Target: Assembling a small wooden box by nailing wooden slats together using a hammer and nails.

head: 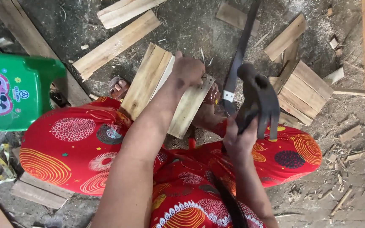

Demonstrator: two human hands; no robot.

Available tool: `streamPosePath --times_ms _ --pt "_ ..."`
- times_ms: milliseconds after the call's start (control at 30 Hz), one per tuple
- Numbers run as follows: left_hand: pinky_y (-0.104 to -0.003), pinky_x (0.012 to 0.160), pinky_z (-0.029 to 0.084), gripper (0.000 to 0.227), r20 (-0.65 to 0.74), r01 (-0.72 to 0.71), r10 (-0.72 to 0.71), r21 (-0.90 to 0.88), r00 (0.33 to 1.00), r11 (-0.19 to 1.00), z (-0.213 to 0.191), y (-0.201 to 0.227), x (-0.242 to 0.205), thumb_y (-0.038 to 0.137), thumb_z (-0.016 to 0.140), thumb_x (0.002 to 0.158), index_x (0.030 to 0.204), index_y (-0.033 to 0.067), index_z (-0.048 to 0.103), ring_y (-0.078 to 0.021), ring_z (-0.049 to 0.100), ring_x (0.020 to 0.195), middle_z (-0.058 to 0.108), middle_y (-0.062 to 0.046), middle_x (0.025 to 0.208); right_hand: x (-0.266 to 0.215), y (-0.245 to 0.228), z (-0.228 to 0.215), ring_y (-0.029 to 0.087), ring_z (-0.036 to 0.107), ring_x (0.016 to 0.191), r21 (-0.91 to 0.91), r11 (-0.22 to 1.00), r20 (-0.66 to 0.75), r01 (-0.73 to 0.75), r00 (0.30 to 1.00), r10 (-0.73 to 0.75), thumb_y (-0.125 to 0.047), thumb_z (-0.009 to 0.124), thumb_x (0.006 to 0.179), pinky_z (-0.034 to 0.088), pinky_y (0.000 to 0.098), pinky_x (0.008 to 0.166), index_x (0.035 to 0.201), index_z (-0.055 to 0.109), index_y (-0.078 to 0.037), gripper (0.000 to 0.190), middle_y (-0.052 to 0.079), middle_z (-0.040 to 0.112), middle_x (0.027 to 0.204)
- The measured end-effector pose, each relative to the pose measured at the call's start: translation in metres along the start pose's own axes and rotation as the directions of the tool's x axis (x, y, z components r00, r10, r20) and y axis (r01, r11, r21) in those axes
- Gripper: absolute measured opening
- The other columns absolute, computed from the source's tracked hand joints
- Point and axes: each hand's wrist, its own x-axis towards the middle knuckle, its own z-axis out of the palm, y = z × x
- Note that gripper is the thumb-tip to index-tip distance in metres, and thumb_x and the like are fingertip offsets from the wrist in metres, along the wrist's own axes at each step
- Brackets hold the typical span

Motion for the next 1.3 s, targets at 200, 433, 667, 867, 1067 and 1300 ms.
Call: streamPosePath --times_ms 200,433,667,867,1067,1300 --pt "-0.054 0.117 0.018 0.013 -0.027 0.01 -0.012 -0.059 1.0 0.998 0.01 -0.005 0.007 0.029 0.078 0.085 0.094 0.0187 0.081 -0.0328 0.071 0.093 0.076 -0.007 0.085 0.009 -0.029 0.028 0.051 0.069 0.098 -0.343 0.939 0.46 0.025 0.876 0.145 -0.039 0.06 0.094 0.054 0.0607 0.087 0.156 0.033 -0.022 0.069 0.03 0.072 0.099" --pt "-0.057 0.114 0.019 0.022 0.027 0.0 0.0 -0.001 1.0 1.0 -0.003 -0.001 -0.002 0.03 0.08 0.086 0.104 0.0191 0.08 -0.0313 0.071 0.103 0.078 -0.007 0.099 -0.003 -0.018 -0.021 0.045 0.071 0.082 -0.161 0.98 -0.029 0.117 0.992 -0.123 -0.03 0.083 0.086 0.055 0.048 0.064 0.14 0.051 -0.005 0.068 0.028 0.068 0.088" --pt "-0.048 0.112 0.026 0.009 -0.039 0.037 -0.038 -0.037 0.999 0.999 -0.014 0.011 -0.005 0.02 0.072 0.091 0.089 0.0171 0.08 -0.0323 0.072 0.094 0.077 -0.008 0.086 0.001 0.045 0.059 0.05 0.07 0.088 -0.227 0.937 0.367 0.264 0.915 -0.169 -0.03 0.066 0.096 0.058 0.0586 0.072 0.159 0.033 -0.015 0.073 0.031 0.071 0.099" --pt "-0.056 0.108 0.028 0.01 -0.015 -0.005 0.005 -0.02 1.0 1.0 -0.014 0.006 -0.013 0.024 0.073 0.091 0.084 0.0185 0.076 -0.0276 0.071 0.08 0.07 -0.005 0.073 -0.024 0.002 0.015 0.045 0.072 0.08 -0.203 0.975 0.188 0.087 0.981 -0.048 -0.034 0.074 0.084 0.056 0.0548 0.062 0.128 0.063 -0.016 0.049 0.021 0.071 0.078" --pt "-0.053 0.111 0.022 0.014 0.037 0.028 -0.027 -0.006 0.999 1.0 -0.016 0.009 -0.01 0.027 0.077 0.086 0.093 0.0152 0.08 -0.0322 0.071 0.094 0.076 -0.009 0.086 0.0 0.145 0.079 0.027 0.056 0.056 -0.714 0.366 0.28 0.597 0.723 -0.632 -0.042 0.053 0.099 0.042 0.0412 0.051 0.079 0.064 -0.015 0.035 0.005 0.053 0.067" --pt "-0.044 0.123 0.004 0.035 0.017 0.049 -0.047 -0.079 0.999 0.996 -0.003 -0.005 0.0 0.044 0.068 0.094 0.111 0.0157 0.078 -0.026 0.067 0.116 0.076 -0.009 0.11 -0.013 0.0 0.021 0.045 0.069 0.076 -0.221 0.965 0.145 0.142 0.983 -0.111 -0.033 0.072 0.087 0.053 0.0539 0.064 0.112 0.058 -0.012 0.035 0.02 0.065 0.07"
